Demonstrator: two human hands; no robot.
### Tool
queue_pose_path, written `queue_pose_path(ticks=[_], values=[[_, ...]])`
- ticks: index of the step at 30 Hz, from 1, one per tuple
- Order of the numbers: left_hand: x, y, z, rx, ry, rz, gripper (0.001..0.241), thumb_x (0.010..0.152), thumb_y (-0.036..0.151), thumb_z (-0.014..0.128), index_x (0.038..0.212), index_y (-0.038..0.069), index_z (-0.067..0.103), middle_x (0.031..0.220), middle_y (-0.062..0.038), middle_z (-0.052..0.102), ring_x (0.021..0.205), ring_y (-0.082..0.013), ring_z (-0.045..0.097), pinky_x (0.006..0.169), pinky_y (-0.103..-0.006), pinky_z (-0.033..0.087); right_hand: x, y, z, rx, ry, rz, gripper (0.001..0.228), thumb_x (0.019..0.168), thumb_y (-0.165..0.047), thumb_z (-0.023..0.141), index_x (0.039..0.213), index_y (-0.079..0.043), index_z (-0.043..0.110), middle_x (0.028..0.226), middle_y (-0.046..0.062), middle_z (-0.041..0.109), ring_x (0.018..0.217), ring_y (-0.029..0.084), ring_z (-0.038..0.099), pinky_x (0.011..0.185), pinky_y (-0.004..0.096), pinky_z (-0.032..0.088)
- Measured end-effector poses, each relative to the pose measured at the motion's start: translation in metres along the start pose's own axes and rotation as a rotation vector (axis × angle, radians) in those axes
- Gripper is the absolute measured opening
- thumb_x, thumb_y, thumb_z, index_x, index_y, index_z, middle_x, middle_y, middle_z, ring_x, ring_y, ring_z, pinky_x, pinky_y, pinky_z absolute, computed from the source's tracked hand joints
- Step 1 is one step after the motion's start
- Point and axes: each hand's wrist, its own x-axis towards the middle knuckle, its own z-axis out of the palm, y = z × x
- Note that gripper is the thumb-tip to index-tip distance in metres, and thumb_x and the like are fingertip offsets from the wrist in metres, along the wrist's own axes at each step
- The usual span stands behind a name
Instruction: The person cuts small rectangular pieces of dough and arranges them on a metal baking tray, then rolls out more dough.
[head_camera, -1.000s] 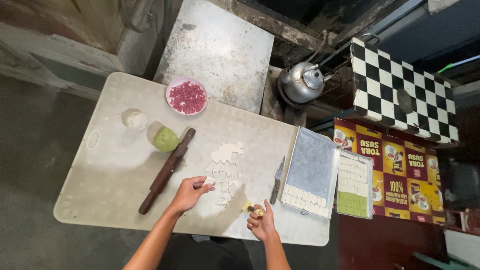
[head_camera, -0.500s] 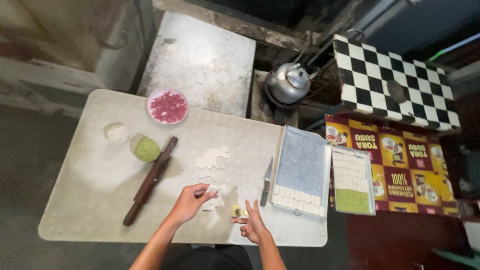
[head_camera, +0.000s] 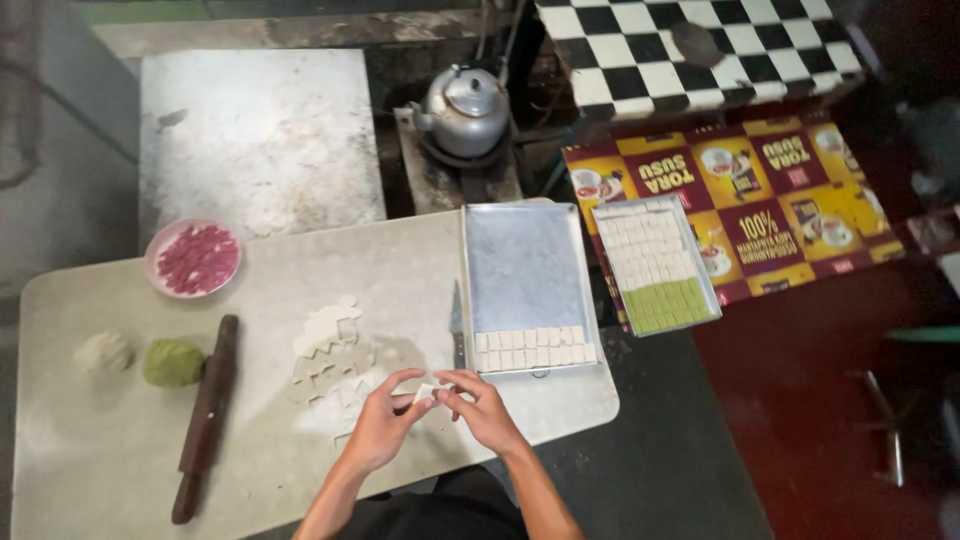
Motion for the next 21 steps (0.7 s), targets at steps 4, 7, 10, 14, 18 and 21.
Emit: queue_pose_path(ticks=[4,7,10,14,18,21], values=[[0.015,0.016,0.045,0.010,-0.063,0.029,0.049,0.093,0.013,0.073,0.139,0.007,0.057,0.084,-0.015,0.078,0.072,-0.0104,0.056,0.062,-0.0269,0.045,-0.001,0.018,-0.051,0.008,0.025,0.070,0.023,0.097,-0.013,0.071,0.111,0.005,0.076,0.116,0.009,0.063,0.092,0.014,0.062,0.071,0.027,0.053],[0.025,0.027,0.067,0.028,-0.076,-0.026,0.052,0.092,0.017,0.072,0.139,0.007,0.054,0.102,-0.013,0.083,0.088,-0.0117,0.069,0.073,-0.0272,0.053,0.005,0.022,-0.092,-0.016,-0.028,0.047,0.021,0.096,-0.014,0.072,0.107,0.003,0.077,0.116,0.007,0.066,0.095,0.012,0.065,0.077,0.028,0.056],[0.037,0.012,0.076,0.078,-0.108,0.081,0.061,0.090,0.019,0.076,0.142,0.007,0.048,0.128,-0.012,0.069,0.116,-0.0148,0.067,0.098,-0.0293,0.052,0.035,0.052,-0.142,-0.132,0.088,0.206,0.021,0.095,-0.016,0.072,0.110,-0.003,0.079,0.093,0.008,0.079,0.079,0.012,0.070,0.072,0.028,0.059],[0.030,-0.005,0.073,-0.025,-0.011,-0.040,0.047,0.091,0.022,0.070,0.133,0.003,0.061,0.131,-0.013,0.073,0.122,-0.0204,0.068,0.105,-0.0343,0.053,0.096,0.101,-0.192,-0.276,0.192,0.310,0.026,0.094,-0.023,0.073,0.111,-0.005,0.080,0.088,0.007,0.077,0.071,0.013,0.063,0.064,0.030,0.054],[0.017,-0.031,0.057,-0.058,0.118,-0.097,0.042,0.094,0.023,0.069,0.129,0.001,0.067,0.125,-0.012,0.077,0.121,-0.0202,0.070,0.106,-0.0327,0.052,0.155,0.129,-0.202,-0.443,0.107,0.356,0.031,0.093,-0.030,0.077,0.113,-0.008,0.081,0.100,0.010,0.077,0.083,0.018,0.063,0.075,0.034,0.052],[0.002,-0.027,0.050,-0.044,0.242,-0.181,0.041,0.092,0.024,0.070,0.127,0.001,0.069,0.120,-0.012,0.079,0.117,-0.0192,0.073,0.103,-0.0329,0.054,0.180,0.150,-0.198,-0.577,-0.012,0.356,0.033,0.091,-0.035,0.077,0.114,-0.011,0.080,0.109,0.010,0.078,0.098,0.021,0.072,0.087,0.035,0.055]])
